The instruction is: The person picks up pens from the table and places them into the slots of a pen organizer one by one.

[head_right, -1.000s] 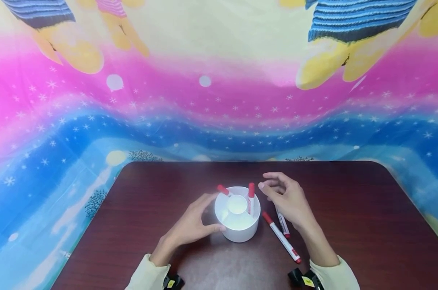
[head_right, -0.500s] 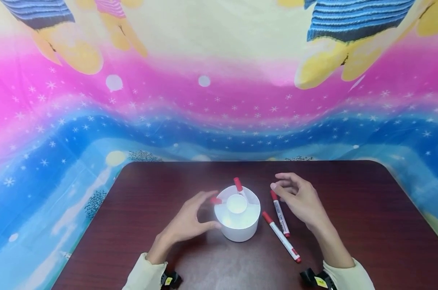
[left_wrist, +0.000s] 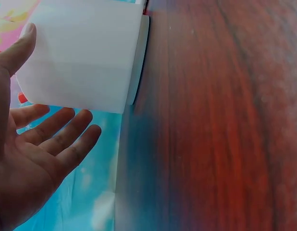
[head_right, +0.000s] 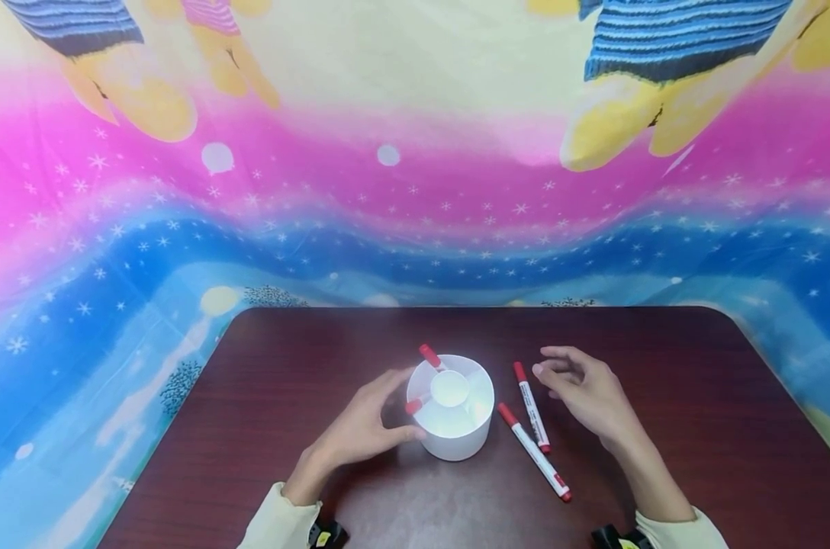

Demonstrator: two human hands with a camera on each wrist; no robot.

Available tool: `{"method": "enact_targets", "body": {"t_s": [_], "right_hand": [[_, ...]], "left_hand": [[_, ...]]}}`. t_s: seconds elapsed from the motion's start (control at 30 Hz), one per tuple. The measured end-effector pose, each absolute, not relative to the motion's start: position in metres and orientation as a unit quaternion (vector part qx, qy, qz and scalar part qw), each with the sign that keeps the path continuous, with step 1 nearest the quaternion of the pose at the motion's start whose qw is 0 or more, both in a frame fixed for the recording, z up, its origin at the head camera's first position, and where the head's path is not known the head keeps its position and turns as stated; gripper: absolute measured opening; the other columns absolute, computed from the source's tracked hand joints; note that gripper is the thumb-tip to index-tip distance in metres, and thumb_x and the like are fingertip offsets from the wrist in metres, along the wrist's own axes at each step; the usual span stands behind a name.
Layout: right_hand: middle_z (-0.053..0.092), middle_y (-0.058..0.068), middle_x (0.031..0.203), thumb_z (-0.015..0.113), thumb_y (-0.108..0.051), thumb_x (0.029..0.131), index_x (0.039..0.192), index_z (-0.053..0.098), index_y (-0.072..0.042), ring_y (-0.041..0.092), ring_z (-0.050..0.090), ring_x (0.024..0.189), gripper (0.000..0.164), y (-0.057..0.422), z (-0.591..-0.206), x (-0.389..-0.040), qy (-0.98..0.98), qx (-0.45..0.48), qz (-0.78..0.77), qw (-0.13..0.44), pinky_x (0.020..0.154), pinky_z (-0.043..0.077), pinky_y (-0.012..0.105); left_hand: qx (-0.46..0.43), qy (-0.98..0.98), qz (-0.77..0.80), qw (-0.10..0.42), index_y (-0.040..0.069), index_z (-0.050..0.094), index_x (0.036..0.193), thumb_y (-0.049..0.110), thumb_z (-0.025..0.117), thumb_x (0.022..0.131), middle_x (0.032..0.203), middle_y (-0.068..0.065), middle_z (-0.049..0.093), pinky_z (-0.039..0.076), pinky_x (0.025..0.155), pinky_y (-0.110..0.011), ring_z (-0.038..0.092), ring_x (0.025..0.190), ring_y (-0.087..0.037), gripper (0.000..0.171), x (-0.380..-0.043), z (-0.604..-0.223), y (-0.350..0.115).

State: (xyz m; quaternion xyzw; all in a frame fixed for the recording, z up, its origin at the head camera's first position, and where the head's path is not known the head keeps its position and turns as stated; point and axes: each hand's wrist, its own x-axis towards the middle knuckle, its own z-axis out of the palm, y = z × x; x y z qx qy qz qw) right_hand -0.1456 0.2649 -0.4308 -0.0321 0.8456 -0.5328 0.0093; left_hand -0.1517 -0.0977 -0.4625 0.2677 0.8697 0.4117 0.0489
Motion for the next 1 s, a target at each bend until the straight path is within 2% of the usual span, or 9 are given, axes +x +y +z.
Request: {"method": "enact_targets", "body": {"t_s": [0.1,0.2,0.47,0.63,0.87,1.0], "right_hand": [[0.072,0.025,0.126,0.068,-0.019,0.107,0.149,0.054,0.008,-0.004,0.072,0.098,0.052,0.269,-0.438,-0.146,0.849,-0.024,-0.528,0.028,0.083,0.065,0.024],[0.071,0.029,0.13,0.07,-0.021,0.106,0.15,0.054,0.009,-0.001,0.074,0.098,0.055,0.272,-0.444,-0.148,0.853,-0.019,-0.519,0.045,0.084,0.066,0.026],[0.07,0.028,0.133,0.075,-0.025,0.103,0.15,0.053,0.01,0.016,0.079,0.102,0.063,0.278,-0.456,-0.154,0.865,-0.006,-0.494,0.087,0.086,0.066,0.031],[0.068,0.031,0.133,0.079,-0.023,0.1,0.15,0.05,0.012,0.02,0.078,0.105,0.068,0.28,-0.462,-0.16,0.865,-0.005,-0.492,0.102,0.084,0.067,0.035],[0.067,0.033,0.134,0.084,-0.025,0.096,0.148,0.053,0.011,0.022,0.077,0.105,0.071,0.281,-0.47,-0.168,0.864,0.003,-0.488,0.125,0.079,0.067,0.033],[0.069,0.03,0.131,0.087,-0.025,0.092,0.146,0.056,0.011,0.02,0.077,0.099,0.072,0.278,-0.472,-0.171,0.875,0.006,-0.468,0.122,0.075,0.066,0.033]], "left_hand": [[0.263,0.872,0.41,0.05,0.029,0.045,0.163,0.052,0.091,0.083,0.143,0.007,0.064,0.056,0.112,-0.042,0.061,0.129,-0.013,0.095,-0.151,-0.463,-0.098],[0.261,0.873,0.408,0.05,0.031,0.045,0.163,0.054,0.09,0.083,0.141,0.007,0.064,0.056,0.112,-0.044,0.06,0.128,-0.013,0.095,-0.151,-0.463,-0.098],[0.262,0.871,0.412,0.055,0.033,0.044,0.164,0.053,0.089,0.084,0.145,0.007,0.063,0.054,0.115,-0.047,0.059,0.135,-0.014,0.094,-0.15,-0.463,-0.099],[0.262,0.871,0.413,0.054,0.033,0.044,0.163,0.054,0.089,0.084,0.146,0.007,0.062,0.052,0.116,-0.048,0.058,0.136,-0.015,0.094,-0.15,-0.462,-0.099],[0.261,0.871,0.412,0.057,0.032,0.043,0.164,0.056,0.089,0.084,0.144,0.005,0.063,0.057,0.109,-0.037,0.062,0.128,-0.013,0.095,-0.151,-0.463,-0.099],[0.258,0.87,0.416,0.06,0.031,0.043,0.164,0.057,0.089,0.084,0.145,0.005,0.063,0.058,0.109,-0.036,0.063,0.128,-0.013,0.096,-0.151,-0.463,-0.098]]}}
